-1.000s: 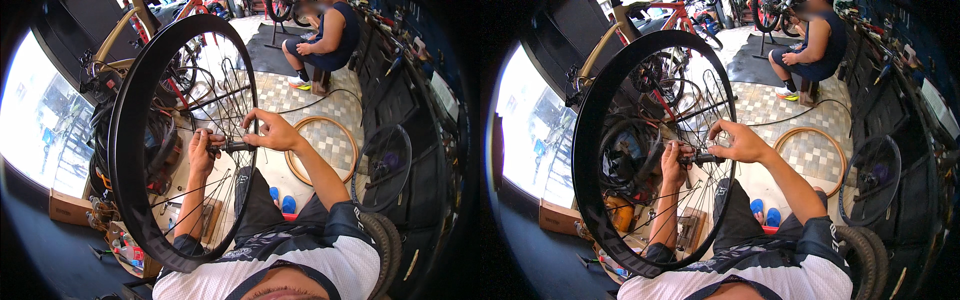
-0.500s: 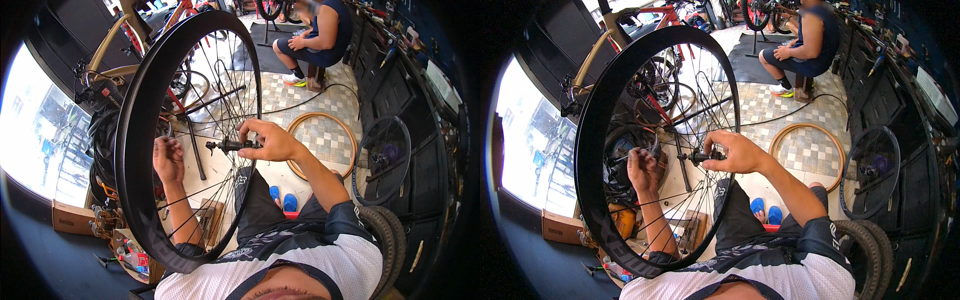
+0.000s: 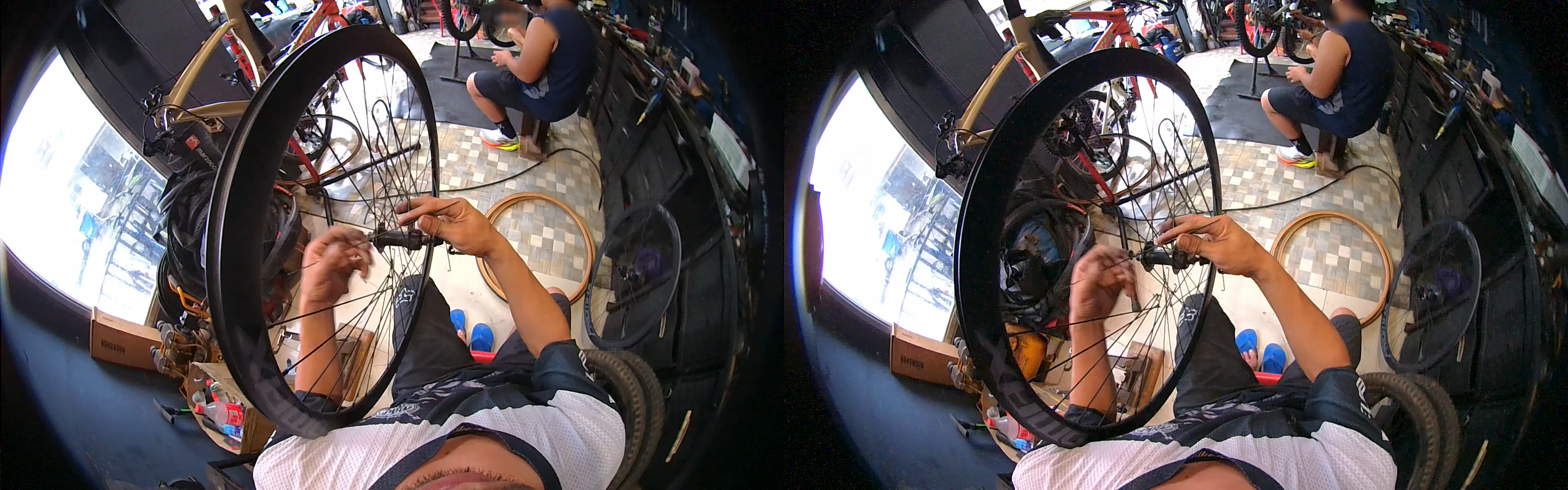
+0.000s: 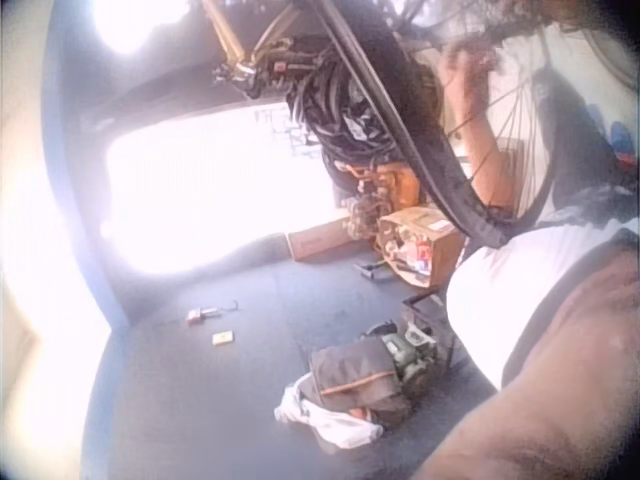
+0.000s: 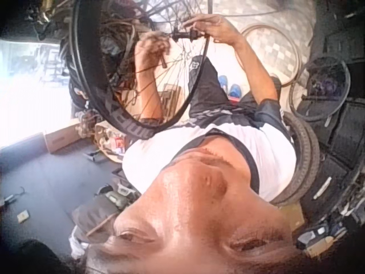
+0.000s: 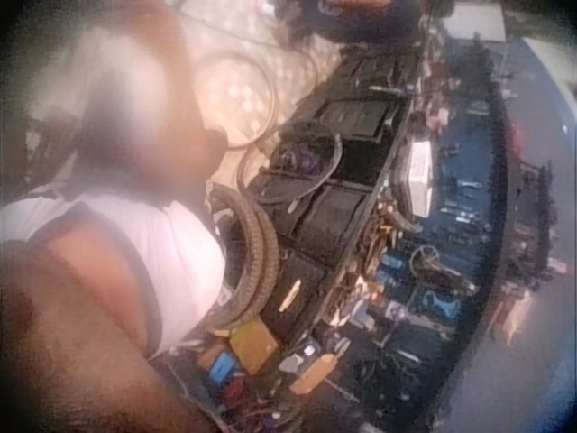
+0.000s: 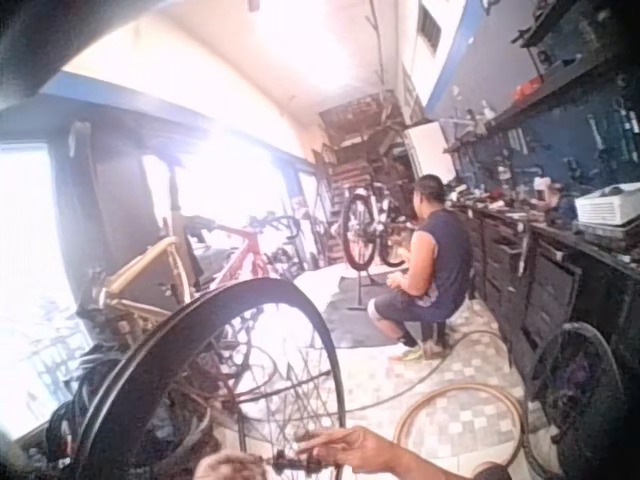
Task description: The person threads and secures spokes into a bicycle wheel rim, working one spoke at a time. The person rotates the wheel to access different spoke holes and continues lacing the spokes around the hub.
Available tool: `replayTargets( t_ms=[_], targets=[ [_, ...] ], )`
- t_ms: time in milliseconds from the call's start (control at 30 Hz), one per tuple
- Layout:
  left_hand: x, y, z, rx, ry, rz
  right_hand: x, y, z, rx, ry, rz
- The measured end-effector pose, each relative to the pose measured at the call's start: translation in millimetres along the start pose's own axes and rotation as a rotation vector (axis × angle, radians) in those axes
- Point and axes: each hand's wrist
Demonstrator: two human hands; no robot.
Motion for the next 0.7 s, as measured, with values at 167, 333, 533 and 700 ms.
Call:
replayTargets(
  t_ms=[167, 333, 533, 700],
  targets=[
    [-62, 8, 84, 0.425, 0.755, 0.199, 2, 9, 3, 0.046, 0.08, 0.032],
    [-12, 47, 107, 0.363, 0.483, -0.034, -7, -2, -1, 0.233, 0.197, 0.064],
    [88, 67, 111, 0.317, 0.318, -0.098, -1, 11, -2, 0.214, 0.187, 0.006],
    [86, 67, 101, 0.391, 0.237, -0.072, -5, 7, -4, 0.234, 0.18, -0.024]
  ],
)
Point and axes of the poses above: each hand's wrist, its own y-axis towards the middle knuckle, its own x-axis out of the palm, z = x × y, and after that the axes turned 11 degrees about x, right-handed
